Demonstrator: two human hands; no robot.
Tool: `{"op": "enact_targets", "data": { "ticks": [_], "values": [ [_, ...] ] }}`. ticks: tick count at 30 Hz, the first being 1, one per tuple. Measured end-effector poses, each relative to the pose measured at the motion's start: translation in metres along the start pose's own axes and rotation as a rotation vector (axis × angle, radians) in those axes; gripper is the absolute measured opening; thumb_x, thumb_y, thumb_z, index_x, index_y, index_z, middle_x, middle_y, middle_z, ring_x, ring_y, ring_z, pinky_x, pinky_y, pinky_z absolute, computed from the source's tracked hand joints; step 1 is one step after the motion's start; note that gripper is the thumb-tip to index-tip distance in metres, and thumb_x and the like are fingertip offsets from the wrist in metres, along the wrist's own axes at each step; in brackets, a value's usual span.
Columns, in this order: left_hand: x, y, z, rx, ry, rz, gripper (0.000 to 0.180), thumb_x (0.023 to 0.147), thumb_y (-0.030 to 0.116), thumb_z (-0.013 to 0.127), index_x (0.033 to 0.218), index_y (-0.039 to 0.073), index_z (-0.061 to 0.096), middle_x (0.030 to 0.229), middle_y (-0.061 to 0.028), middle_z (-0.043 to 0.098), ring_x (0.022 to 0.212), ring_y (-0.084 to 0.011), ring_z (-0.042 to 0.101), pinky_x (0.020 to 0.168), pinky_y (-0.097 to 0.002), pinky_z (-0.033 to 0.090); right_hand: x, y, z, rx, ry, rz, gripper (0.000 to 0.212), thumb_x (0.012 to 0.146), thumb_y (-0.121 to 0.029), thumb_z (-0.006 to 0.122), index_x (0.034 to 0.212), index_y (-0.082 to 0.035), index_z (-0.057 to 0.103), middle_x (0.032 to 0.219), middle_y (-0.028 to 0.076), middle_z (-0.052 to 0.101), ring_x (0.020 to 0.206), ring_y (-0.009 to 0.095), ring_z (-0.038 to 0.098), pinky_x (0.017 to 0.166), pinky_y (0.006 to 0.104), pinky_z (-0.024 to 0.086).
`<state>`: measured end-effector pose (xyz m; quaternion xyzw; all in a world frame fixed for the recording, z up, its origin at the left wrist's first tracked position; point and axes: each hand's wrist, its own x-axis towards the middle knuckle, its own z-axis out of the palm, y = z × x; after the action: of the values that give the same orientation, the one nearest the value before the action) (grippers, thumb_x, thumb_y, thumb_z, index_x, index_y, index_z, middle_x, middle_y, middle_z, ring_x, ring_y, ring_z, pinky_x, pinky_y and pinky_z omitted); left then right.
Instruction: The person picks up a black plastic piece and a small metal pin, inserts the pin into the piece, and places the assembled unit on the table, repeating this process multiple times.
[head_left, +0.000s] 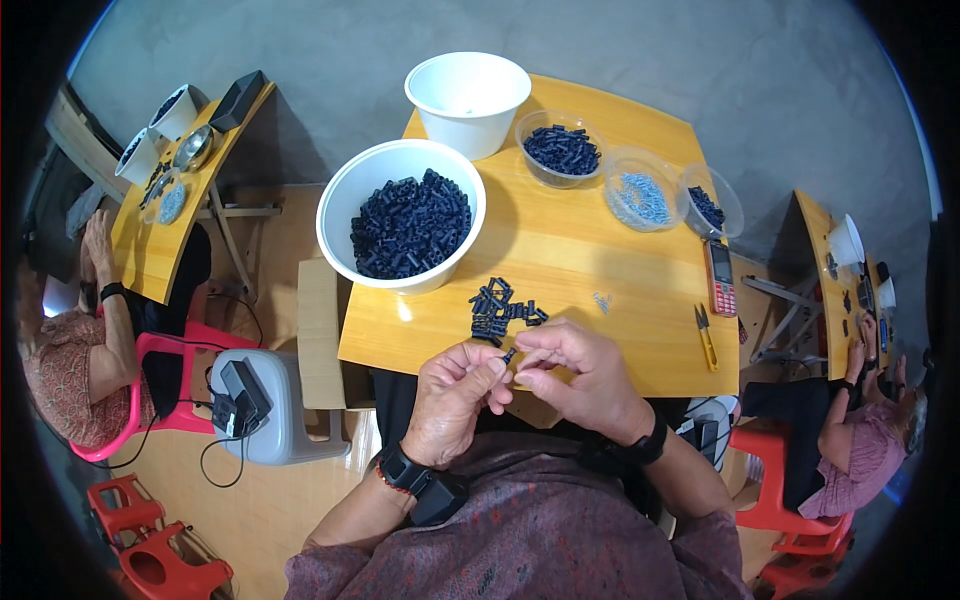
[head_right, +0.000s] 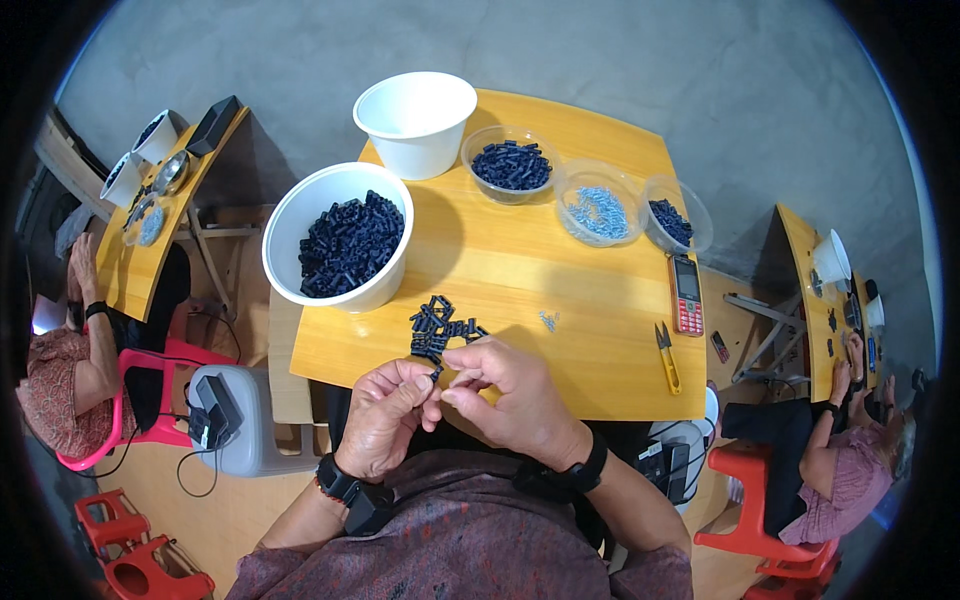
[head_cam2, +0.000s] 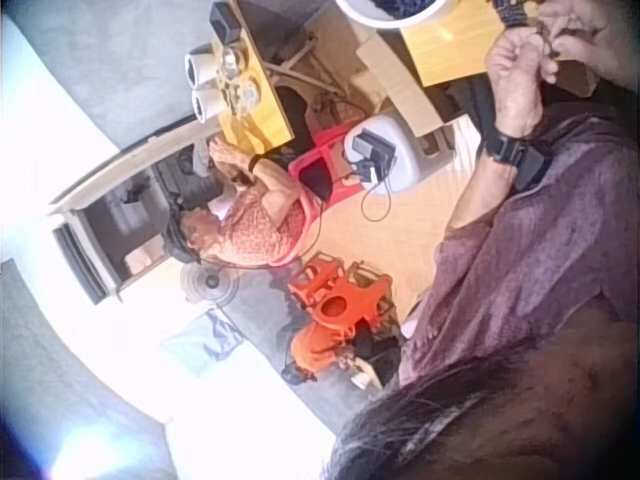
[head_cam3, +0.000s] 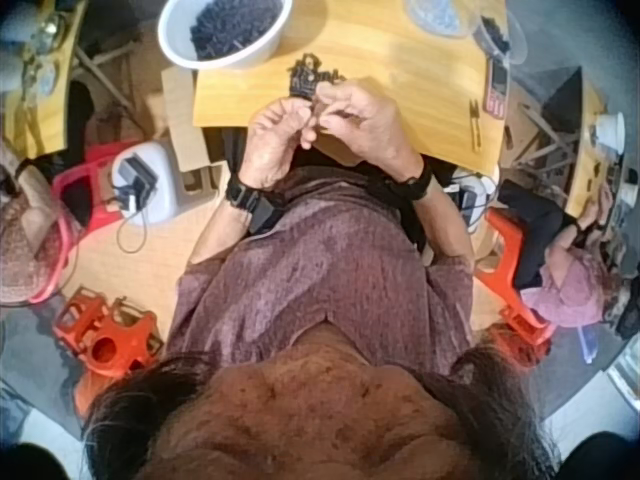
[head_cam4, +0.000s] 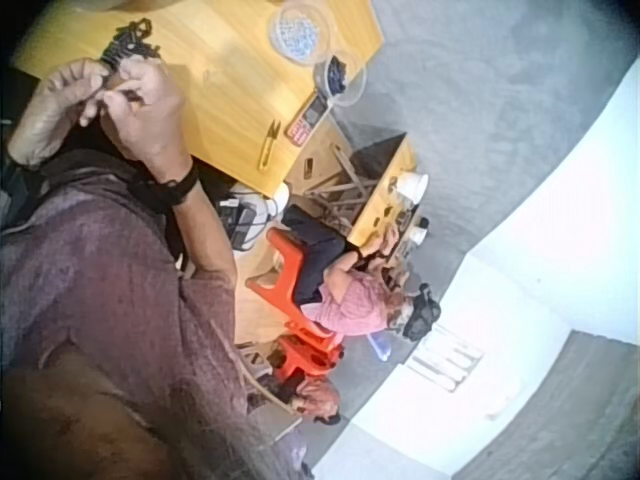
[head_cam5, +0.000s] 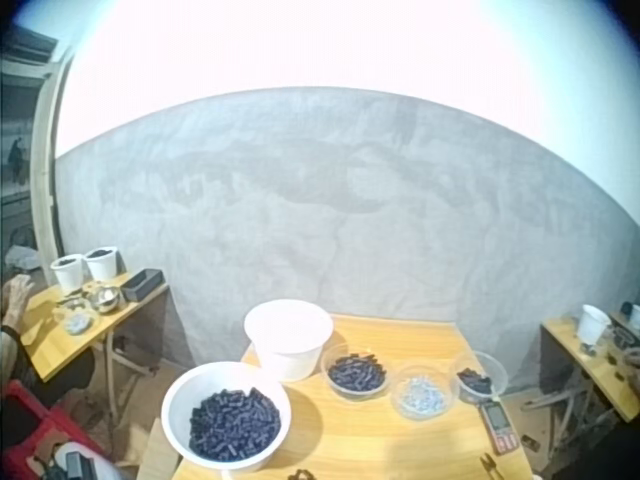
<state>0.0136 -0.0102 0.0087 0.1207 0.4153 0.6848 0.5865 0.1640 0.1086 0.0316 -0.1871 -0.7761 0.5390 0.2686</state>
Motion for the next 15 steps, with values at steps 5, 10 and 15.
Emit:
{"op": "enact_targets", "data": {
  "ticks": [5,10,15],
  "values": [
    [-0.001,-0.001,0.002,-0.04,-0.013,-0.007,0.008,0.096,0.007,0.064,0.099,0.0,0.065,0.087,-0.0065,0.068,0.072,-0.0107,0.064,0.065,-0.024,0.054,0.005,-0.014,0.007,-0.284,-0.028,-0.103,0.029,0.082,-0.008,0.075,0.105,0.001,0.061,0.089,0.015,0.063,0.077,0.026,0.067,0.067,0.0336,0.054],
    [-0.003,0.002,0.006,-0.042,-0.017,-0.067,0.007,0.095,0.006,0.063,0.095,-0.001,0.066,0.087,-0.0087,0.069,0.074,-0.0145,0.065,0.07,-0.0274,0.054,0.0,-0.016,0.011,-0.448,-0.014,-0.202,0.031,0.077,-0.009,0.077,0.101,0.0,0.06,0.082,0.014,0.058,0.069,0.031,0.062,0.06,0.0389,0.05],
    [-0.003,-0.004,0.0,0.0,-0.089,-0.115,0.008,0.095,0.005,0.062,0.092,-0.001,0.065,0.083,-0.0073,0.069,0.074,-0.0139,0.065,0.071,-0.0269,0.054,-0.009,-0.01,0.012,-0.457,0.028,-0.251,0.029,0.077,-0.009,0.074,0.1,-0.001,0.06,0.076,0.012,0.056,0.066,0.03,0.061,0.057,0.0382,0.05]
  ]
}}
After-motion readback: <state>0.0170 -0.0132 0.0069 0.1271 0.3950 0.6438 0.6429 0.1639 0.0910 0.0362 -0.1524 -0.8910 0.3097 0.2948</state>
